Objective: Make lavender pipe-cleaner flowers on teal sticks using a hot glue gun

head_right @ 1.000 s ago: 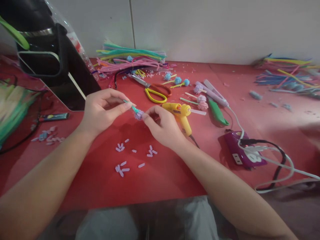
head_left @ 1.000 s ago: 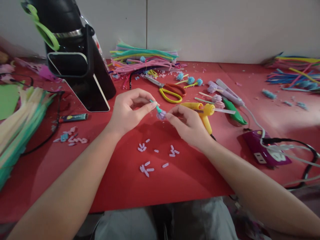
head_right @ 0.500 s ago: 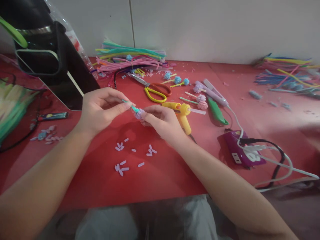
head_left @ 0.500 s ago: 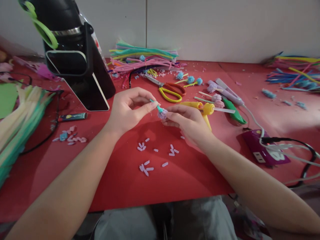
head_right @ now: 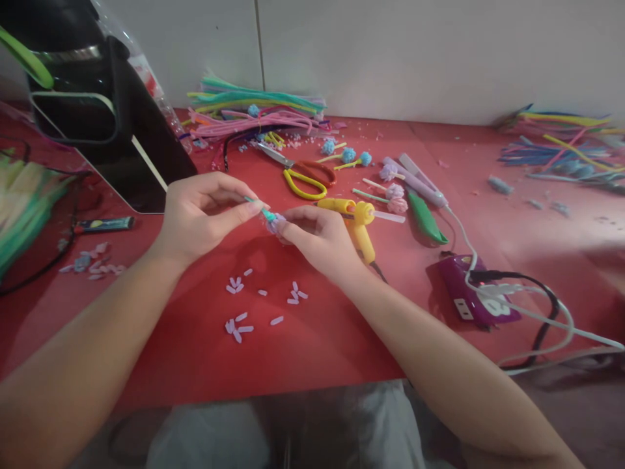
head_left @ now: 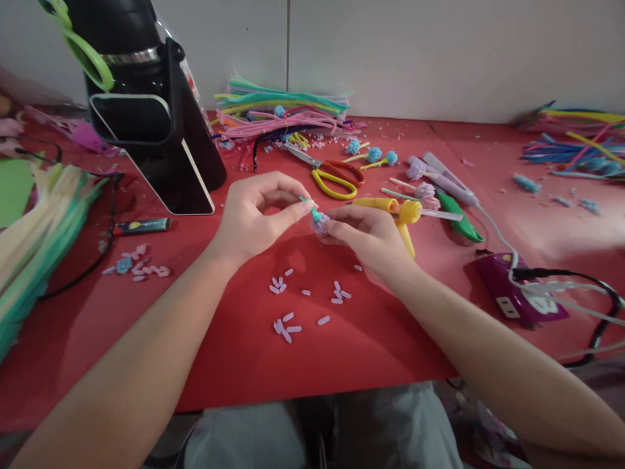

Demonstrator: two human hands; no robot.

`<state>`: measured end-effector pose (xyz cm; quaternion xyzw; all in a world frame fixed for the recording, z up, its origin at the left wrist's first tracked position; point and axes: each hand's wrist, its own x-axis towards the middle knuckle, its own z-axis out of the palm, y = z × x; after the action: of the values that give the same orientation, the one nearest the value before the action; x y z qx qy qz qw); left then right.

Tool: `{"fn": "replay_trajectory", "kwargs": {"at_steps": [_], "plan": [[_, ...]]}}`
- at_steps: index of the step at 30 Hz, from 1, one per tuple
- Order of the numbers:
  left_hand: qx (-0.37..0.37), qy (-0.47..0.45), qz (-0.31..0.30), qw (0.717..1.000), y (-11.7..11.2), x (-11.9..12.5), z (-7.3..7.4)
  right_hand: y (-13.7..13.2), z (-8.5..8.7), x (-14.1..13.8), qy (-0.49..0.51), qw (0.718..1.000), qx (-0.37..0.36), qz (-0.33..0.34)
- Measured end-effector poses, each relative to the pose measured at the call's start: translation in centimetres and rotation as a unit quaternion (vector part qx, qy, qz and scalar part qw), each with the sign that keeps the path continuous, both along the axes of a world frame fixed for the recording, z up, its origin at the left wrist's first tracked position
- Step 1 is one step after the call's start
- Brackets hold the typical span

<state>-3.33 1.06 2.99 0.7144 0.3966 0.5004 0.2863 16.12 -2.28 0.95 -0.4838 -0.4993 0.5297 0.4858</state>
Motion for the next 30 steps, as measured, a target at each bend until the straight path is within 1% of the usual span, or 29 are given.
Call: {"fn": "replay_trajectory", "kwargs": {"at_steps": [12,15,18,19,21,22,23,26,28,30], "plan": [[-0.004,0.010,-0.005,1.000,0.0,0.0,-0.1,0.1,0.0,0.1,-0.035,0.999,0.017,0.003],[-0.005,0.007,-0.002,1.000,0.1,-0.1,0.0,0.2,0.0,0.0,-0.017,1.000,0.006,0.001],[-0.019,-0.011,-0.001,1.000,0.7,-0.7,0.0,0.2,0.0,0.0,0.003,1.000,-0.016,0.005],[-0.023,-0.021,-0.003,1.000,1.1,-1.0,-0.1,0.2,0.0,0.1,-0.013,1.000,-0.014,0.012],[-0.041,-0.031,-0.013,0.999,1.9,-1.6,-0.6,0.0,0.2,0.4,-0.098,0.994,0.015,0.039],[-0.044,-0.040,-0.011,0.998,2.3,-1.9,-0.9,-0.1,0.4,0.5,-0.162,0.985,0.040,0.054],[-0.049,-0.045,-0.013,0.998,2.7,-2.1,-1.2,-0.3,0.7,0.5,-0.230,0.968,0.067,0.071],[-0.080,-0.044,-0.024,0.996,3.5,-2.5,-2.1,-0.7,2.0,0.4,-0.408,0.900,0.111,0.109],[-0.091,-0.043,-0.034,0.994,3.9,-2.5,-2.6,-1.1,2.9,0.4,-0.489,0.855,0.113,0.131],[-0.096,-0.045,-0.039,0.994,4.0,-2.4,-2.7,-1.7,3.3,1.0,-0.541,0.819,0.109,0.155]]}}
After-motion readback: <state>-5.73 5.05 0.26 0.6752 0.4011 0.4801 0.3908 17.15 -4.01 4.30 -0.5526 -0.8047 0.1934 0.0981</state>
